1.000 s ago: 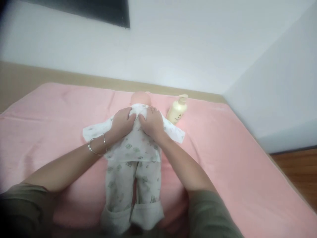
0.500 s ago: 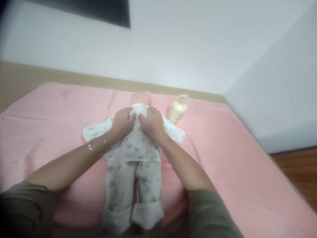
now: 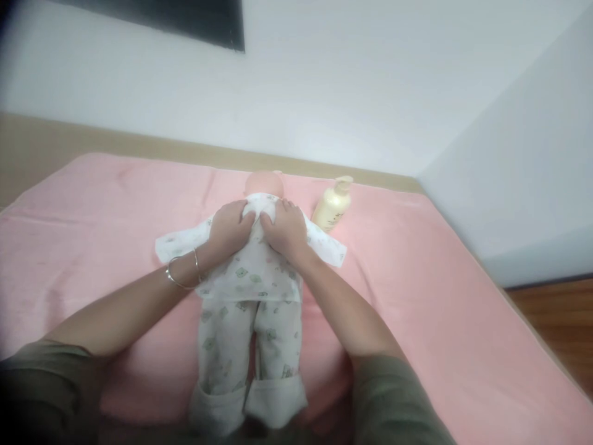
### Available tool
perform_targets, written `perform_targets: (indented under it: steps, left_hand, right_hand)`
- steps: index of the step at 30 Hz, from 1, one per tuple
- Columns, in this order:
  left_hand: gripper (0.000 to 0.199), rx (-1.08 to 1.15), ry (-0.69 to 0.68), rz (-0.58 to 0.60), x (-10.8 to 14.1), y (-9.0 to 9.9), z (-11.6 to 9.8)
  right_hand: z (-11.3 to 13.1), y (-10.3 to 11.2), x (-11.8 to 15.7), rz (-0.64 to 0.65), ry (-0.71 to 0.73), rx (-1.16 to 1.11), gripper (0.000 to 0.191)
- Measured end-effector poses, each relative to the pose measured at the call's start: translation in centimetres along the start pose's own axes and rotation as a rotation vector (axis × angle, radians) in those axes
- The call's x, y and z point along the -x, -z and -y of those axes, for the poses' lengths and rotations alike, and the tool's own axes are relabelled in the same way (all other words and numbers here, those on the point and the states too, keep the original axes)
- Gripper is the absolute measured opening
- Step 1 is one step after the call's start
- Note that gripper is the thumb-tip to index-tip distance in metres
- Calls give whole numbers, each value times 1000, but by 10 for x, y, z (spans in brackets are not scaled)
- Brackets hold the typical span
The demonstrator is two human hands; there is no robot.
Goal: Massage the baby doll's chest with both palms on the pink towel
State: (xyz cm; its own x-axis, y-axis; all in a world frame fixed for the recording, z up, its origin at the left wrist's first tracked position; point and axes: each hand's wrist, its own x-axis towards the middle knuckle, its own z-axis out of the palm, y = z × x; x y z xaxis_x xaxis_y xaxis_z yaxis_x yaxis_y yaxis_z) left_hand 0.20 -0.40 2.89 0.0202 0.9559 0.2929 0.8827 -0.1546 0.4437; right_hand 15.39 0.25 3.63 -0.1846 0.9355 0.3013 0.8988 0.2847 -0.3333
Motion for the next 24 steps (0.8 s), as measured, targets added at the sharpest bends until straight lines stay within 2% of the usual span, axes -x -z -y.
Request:
perform_targets:
  steps: [24]
  left_hand:
    - [35, -4, -2, 2, 0, -1, 1]
  right_hand:
    - [0, 0, 0, 3, -16, -1, 48]
